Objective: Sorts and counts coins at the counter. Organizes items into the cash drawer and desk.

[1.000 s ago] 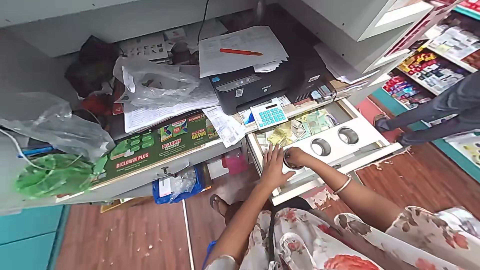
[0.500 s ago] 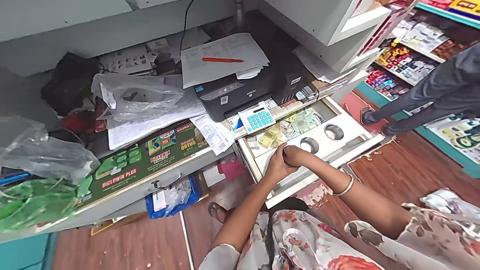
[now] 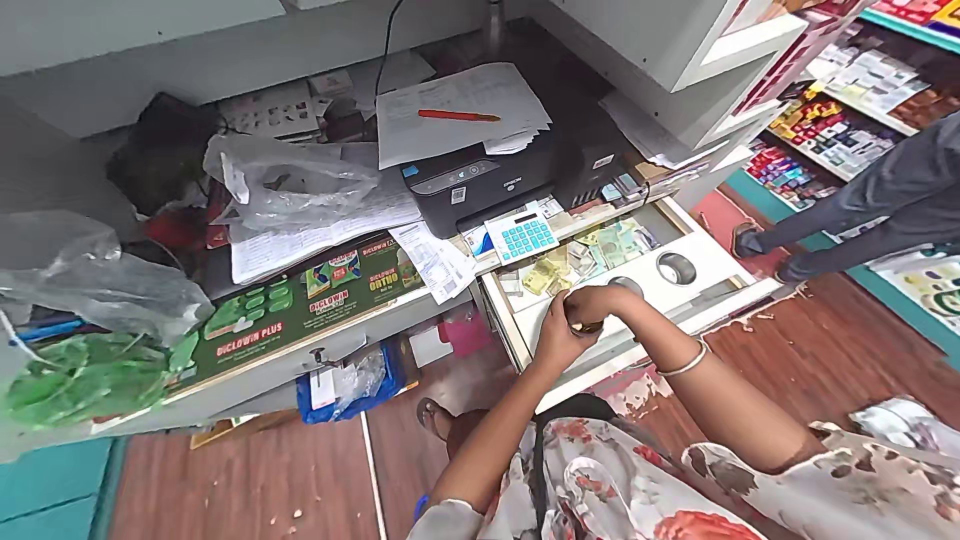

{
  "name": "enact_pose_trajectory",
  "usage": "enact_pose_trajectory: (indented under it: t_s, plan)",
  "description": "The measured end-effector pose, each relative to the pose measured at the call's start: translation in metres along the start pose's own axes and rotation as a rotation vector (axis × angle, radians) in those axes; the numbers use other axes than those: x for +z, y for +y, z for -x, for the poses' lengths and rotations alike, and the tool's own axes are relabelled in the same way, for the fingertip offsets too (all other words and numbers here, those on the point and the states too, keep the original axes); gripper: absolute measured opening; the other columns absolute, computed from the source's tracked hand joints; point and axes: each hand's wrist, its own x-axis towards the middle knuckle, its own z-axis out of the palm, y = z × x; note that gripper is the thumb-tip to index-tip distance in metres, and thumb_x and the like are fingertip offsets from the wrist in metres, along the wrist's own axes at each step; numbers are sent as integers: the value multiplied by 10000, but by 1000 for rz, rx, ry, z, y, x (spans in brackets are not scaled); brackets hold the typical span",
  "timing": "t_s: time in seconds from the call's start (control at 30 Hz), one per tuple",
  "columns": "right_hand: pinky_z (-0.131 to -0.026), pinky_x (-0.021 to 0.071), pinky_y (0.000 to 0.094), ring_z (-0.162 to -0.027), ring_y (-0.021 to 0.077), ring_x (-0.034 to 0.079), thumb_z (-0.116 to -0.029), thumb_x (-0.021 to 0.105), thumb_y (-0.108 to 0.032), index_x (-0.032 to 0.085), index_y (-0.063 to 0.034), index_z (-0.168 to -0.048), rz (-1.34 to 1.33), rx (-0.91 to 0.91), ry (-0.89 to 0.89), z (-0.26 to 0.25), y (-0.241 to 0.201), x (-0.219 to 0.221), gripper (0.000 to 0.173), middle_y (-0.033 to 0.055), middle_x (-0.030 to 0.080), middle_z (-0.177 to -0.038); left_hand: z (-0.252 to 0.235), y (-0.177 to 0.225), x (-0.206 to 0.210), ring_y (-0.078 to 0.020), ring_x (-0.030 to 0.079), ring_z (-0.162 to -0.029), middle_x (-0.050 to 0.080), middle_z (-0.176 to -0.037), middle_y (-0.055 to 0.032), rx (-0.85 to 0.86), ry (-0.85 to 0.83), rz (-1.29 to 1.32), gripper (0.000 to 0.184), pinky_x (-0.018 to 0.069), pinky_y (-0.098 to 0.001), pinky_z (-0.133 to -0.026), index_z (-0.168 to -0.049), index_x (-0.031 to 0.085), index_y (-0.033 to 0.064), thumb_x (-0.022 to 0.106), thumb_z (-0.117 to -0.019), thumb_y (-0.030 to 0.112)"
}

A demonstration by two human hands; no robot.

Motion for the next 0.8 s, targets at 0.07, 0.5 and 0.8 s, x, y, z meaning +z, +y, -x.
enact_pose_trajectory:
  t_s: [0.07, 0.5, 0.8]
  plan:
    - [-872, 441, 677, -998, 457, 632, -1004, 603, -214, 677, 74, -1053, 14, -6, -3, 3, -7, -1, 302, 292, 663, -1030, 3, -3, -1, -336, 598, -1280, 578, -1367, -305, 7, 14, 20, 988, 462, -400, -1125, -1461, 380, -149, 916, -704, 192]
    - [-1013, 460, 572, -1113, 395, 656, -1057, 481, -145, 692, 24, -1222, -250, 8, 450, 42, 9, 19, 316, 254, 696, -1155, -6, -7, -14, -403, 449, -1360, 466, -1503, -208, -3, -144, -526, 968, 376, -581, -1080, -1437, 532, 23, 877, -640, 451]
    - [-837, 595, 432, -932, 277, 727, -1053, 488, -188, 698, 40, -1190, -524, -59, 1232, 50, 55, 108, 338, 206, 730, -1069, -3, -20, -27, -364, 307, -1509, 332, -1628, -205, 109, -332, -712, 1159, 260, -593, -1187, -1568, 359, 17, 627, -767, 812]
